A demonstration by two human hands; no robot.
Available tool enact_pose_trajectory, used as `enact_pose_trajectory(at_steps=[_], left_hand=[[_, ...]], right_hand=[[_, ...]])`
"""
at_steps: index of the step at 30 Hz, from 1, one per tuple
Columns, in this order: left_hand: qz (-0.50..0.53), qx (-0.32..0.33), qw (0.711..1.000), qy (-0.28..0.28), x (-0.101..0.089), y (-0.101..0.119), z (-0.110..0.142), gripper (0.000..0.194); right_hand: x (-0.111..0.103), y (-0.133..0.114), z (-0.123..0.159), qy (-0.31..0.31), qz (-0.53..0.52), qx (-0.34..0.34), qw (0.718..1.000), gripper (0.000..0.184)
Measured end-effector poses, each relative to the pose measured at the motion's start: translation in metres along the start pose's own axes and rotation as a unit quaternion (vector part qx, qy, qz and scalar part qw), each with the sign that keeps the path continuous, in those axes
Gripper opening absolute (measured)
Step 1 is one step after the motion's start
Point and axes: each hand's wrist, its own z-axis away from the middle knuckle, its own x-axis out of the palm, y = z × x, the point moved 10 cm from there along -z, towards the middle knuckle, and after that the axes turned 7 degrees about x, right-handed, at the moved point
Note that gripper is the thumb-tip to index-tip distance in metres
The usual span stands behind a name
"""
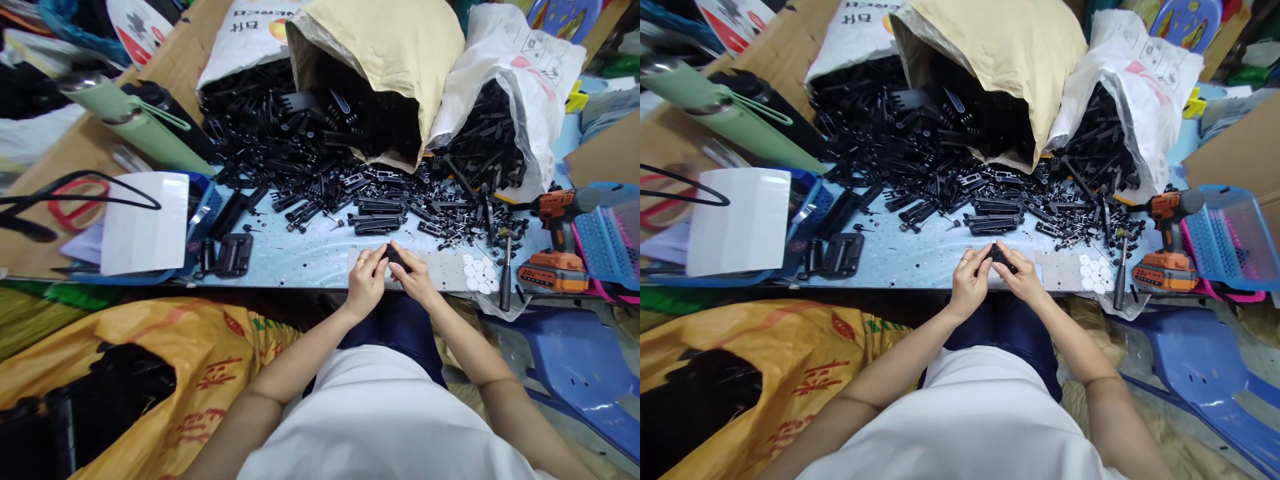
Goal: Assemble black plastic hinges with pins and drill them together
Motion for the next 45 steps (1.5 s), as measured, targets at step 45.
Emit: enact_pose_trajectory(at_steps=[45], left_hand=[[-0.195,0.050,0.863,-0.463,0.084,-0.028,0.019,0.057]], right_hand=[[-0.005,0.051,0.038,-0.276,0.597,0.030,0.753,0.040]])
